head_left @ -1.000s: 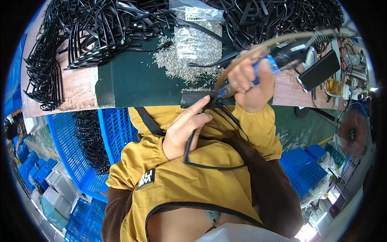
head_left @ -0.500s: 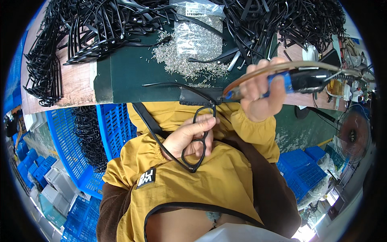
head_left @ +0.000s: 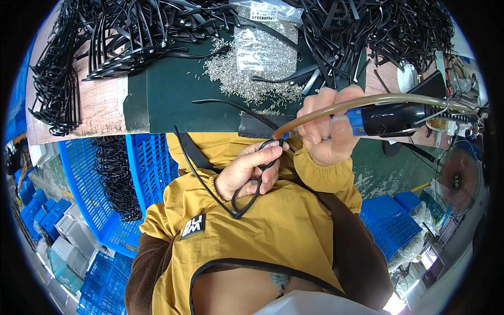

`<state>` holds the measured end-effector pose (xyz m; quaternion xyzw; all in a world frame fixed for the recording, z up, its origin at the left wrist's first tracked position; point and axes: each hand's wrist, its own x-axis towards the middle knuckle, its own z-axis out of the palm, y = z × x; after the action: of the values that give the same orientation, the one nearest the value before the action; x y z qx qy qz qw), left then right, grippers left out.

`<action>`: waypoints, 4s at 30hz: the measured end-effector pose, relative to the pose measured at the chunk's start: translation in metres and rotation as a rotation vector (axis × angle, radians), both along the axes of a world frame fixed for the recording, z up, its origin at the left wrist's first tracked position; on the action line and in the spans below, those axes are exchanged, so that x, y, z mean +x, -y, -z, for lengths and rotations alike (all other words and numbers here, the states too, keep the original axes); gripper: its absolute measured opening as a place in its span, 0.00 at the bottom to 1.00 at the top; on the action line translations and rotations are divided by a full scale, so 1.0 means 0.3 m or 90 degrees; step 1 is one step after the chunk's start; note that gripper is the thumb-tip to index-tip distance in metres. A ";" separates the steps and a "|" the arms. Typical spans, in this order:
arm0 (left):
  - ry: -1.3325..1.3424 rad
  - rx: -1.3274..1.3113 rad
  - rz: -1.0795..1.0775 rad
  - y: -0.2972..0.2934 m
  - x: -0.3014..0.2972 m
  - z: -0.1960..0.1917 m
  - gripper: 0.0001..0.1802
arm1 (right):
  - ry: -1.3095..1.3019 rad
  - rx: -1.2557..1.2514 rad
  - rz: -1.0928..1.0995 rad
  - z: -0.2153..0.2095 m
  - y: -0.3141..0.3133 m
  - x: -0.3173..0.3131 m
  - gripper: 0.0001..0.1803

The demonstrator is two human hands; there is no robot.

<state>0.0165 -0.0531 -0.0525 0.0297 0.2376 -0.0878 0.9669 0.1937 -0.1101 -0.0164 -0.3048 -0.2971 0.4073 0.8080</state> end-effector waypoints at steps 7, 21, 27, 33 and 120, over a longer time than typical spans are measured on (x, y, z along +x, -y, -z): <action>-0.114 0.089 0.106 -0.039 0.018 -0.066 0.12 | -0.200 0.045 -0.040 0.075 0.013 0.065 0.18; -0.790 1.220 -0.585 -0.563 -0.497 -0.156 0.13 | -0.099 0.036 0.177 0.112 0.068 0.317 0.11; -0.694 1.165 -0.498 -0.669 -0.381 -0.153 0.15 | -0.081 0.023 0.167 0.132 0.078 0.325 0.15; -0.859 1.160 -0.463 -0.651 -0.483 -0.195 0.18 | -0.132 -0.008 0.211 0.131 0.079 0.329 0.22; -0.789 1.549 -0.533 -1.405 -0.618 -0.383 0.19 | 0.677 -0.513 0.374 0.136 0.155 0.441 0.29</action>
<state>-0.1688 0.3684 0.0625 0.7130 0.5316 0.4557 0.0361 0.3260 -0.1567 -0.0571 -0.8023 -0.3827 0.0483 0.4556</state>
